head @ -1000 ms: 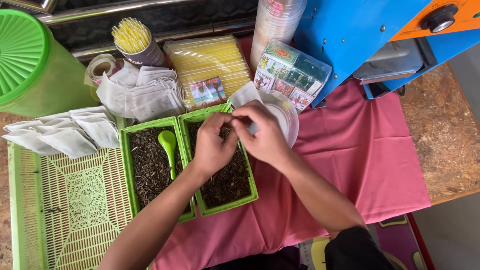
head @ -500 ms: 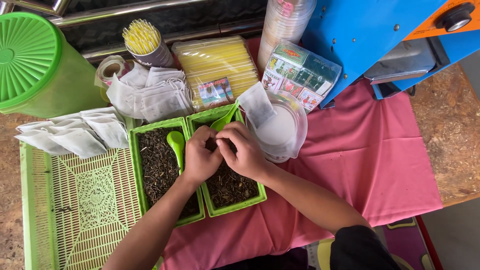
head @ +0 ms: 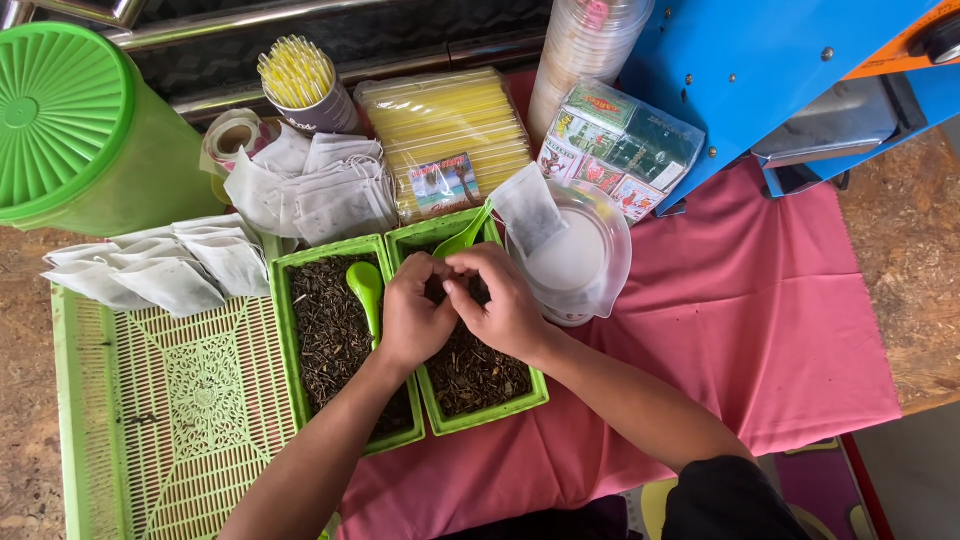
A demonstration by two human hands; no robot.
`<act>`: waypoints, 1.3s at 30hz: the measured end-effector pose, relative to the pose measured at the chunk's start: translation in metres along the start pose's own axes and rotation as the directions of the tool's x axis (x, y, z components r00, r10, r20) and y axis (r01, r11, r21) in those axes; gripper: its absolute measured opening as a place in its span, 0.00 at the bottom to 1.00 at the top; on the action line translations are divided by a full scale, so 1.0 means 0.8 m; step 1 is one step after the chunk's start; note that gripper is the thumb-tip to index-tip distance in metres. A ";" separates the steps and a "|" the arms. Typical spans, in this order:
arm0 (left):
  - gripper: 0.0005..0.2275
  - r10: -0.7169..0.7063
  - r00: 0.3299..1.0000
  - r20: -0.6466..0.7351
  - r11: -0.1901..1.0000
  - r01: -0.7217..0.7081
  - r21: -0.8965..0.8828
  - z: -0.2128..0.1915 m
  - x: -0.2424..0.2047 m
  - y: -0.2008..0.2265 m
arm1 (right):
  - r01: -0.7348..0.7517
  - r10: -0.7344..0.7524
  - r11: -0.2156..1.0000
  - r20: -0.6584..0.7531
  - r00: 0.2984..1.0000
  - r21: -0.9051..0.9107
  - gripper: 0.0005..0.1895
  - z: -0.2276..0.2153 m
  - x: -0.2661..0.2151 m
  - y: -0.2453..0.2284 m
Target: Filling small tea bags with loose tea leaves using a spoon.
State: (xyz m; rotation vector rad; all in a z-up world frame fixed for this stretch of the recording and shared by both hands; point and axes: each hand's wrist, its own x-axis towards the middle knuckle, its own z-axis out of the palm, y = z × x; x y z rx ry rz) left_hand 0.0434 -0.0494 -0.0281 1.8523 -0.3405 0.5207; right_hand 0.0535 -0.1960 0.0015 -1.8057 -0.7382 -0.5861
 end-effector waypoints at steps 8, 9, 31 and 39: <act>0.06 0.042 0.999 0.008 0.996 -0.042 0.072 -0.003 0.000 0.001 | -0.006 0.006 1.000 0.021 1.000 -0.008 0.14 -0.003 0.007 -0.002; 0.06 0.038 0.999 0.012 0.997 -0.039 0.071 -0.002 -0.001 0.000 | 0.004 -0.004 1.000 0.030 1.000 0.003 0.11 -0.004 0.008 -0.003; 0.06 0.022 0.999 0.034 0.997 -0.025 0.074 -0.003 -0.003 -0.006 | -0.009 0.009 1.000 0.068 0.998 -0.010 0.08 -0.002 -0.001 0.006; 0.05 0.030 0.999 0.035 0.999 -0.032 0.043 -0.006 -0.001 -0.001 | 0.010 -0.012 0.999 0.077 0.997 0.032 0.08 -0.005 0.001 0.003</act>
